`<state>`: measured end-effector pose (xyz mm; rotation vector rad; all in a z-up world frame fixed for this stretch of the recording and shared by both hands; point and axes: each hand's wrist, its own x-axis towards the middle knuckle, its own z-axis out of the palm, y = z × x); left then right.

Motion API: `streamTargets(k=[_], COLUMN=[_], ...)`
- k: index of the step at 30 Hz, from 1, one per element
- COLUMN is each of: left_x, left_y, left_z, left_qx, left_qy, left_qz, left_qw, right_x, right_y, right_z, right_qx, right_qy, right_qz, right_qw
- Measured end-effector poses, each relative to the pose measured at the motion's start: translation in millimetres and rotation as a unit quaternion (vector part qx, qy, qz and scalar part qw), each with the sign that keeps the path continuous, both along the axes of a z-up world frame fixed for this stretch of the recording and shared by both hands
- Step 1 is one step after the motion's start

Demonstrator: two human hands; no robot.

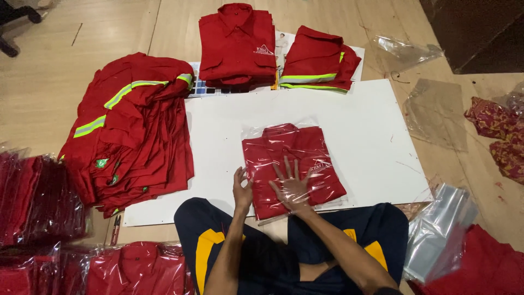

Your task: The person folds a red shirt and places it into a clear plastic bag, smoothing the bag to remove air. They then fold a pair of red pants with reflective stripes and place them into another plastic bag, smoothing it as well. Finally, they pick up a red jacket and begin to fold it.

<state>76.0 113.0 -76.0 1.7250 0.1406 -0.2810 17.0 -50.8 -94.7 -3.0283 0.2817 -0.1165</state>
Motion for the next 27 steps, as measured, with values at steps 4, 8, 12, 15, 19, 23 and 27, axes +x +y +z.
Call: streamTargets(k=[4, 8, 12, 15, 19, 23, 27], left_x=[0, 1, 12, 10, 3, 2, 1], left_y=[-4, -16, -13, -14, -18, -17, -14], left_z=[25, 49, 12, 18, 43, 14, 6], left_qx=[-0.017, -0.048, -0.043, 0.001, 0.056, 0.085, 0.065], left_qy=[0.016, 0.015, -0.025, -0.043, 0.013, -0.049, -0.084], left_qz=[0.007, -0.015, -0.058, -0.086, -0.119, -0.141, -0.152], left_qw=[1.0, 0.999, 0.997, 0.995, 0.991, 0.985, 0.983], right_x=[-24, -24, 1, 1, -24, -34, -34], right_y=[8, 9, 4, 1, -19, -42, -46], right_z=[9, 8, 15, 18, 44, -20, -30], right_qx=[-0.035, 0.037, 0.008, 0.016, 0.023, 0.056, 0.036], right_qy=[-0.011, 0.006, 0.071, 0.084, -0.016, -0.107, -0.152], right_qz=[-0.055, -0.069, -0.083, -0.104, -0.153, -0.189, -0.174], right_qw=[0.998, 0.997, 0.994, 0.991, 0.988, 0.975, 0.972])
